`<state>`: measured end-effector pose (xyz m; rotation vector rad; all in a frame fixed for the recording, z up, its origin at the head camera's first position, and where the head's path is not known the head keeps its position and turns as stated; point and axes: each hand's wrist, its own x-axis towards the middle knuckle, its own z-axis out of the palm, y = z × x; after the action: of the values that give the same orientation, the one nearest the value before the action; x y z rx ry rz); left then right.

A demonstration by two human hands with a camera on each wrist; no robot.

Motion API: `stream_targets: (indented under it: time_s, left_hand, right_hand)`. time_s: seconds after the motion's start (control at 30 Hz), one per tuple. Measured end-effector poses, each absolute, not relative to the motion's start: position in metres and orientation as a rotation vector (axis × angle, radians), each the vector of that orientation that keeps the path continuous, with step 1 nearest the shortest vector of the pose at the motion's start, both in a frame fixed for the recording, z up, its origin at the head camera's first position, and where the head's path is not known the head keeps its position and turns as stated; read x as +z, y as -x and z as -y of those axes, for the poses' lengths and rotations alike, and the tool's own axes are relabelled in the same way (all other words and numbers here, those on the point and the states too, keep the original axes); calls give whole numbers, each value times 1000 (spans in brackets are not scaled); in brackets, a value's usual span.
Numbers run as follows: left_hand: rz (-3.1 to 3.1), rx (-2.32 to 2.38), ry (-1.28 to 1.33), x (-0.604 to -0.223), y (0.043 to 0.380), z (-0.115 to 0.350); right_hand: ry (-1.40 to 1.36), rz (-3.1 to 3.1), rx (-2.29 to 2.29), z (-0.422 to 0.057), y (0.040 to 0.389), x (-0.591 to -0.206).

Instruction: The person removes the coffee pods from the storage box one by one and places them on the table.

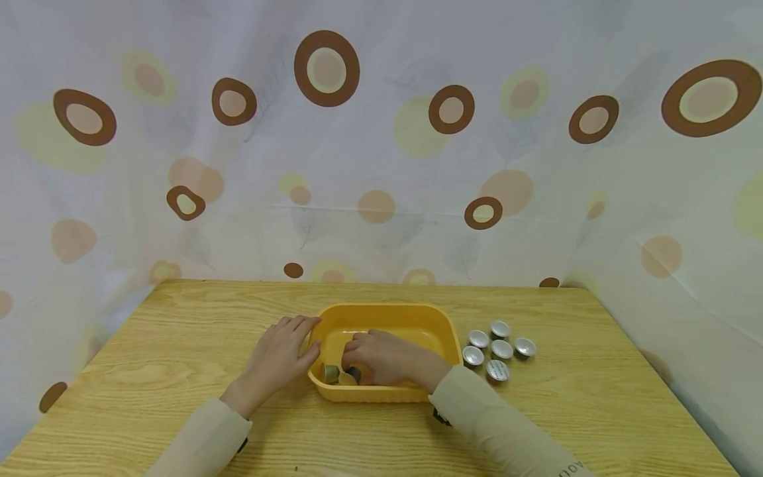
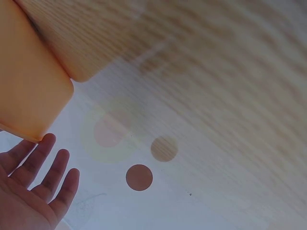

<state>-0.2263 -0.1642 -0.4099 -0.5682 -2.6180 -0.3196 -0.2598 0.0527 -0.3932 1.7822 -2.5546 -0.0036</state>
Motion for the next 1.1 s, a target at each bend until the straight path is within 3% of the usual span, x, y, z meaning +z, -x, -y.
stream_targets:
  time_s: [1.1]
  left_hand:
    - [2590,-303,594,-409,225,165]
  right_hand:
    - [-1805,2568,-6,-51,262,-396]
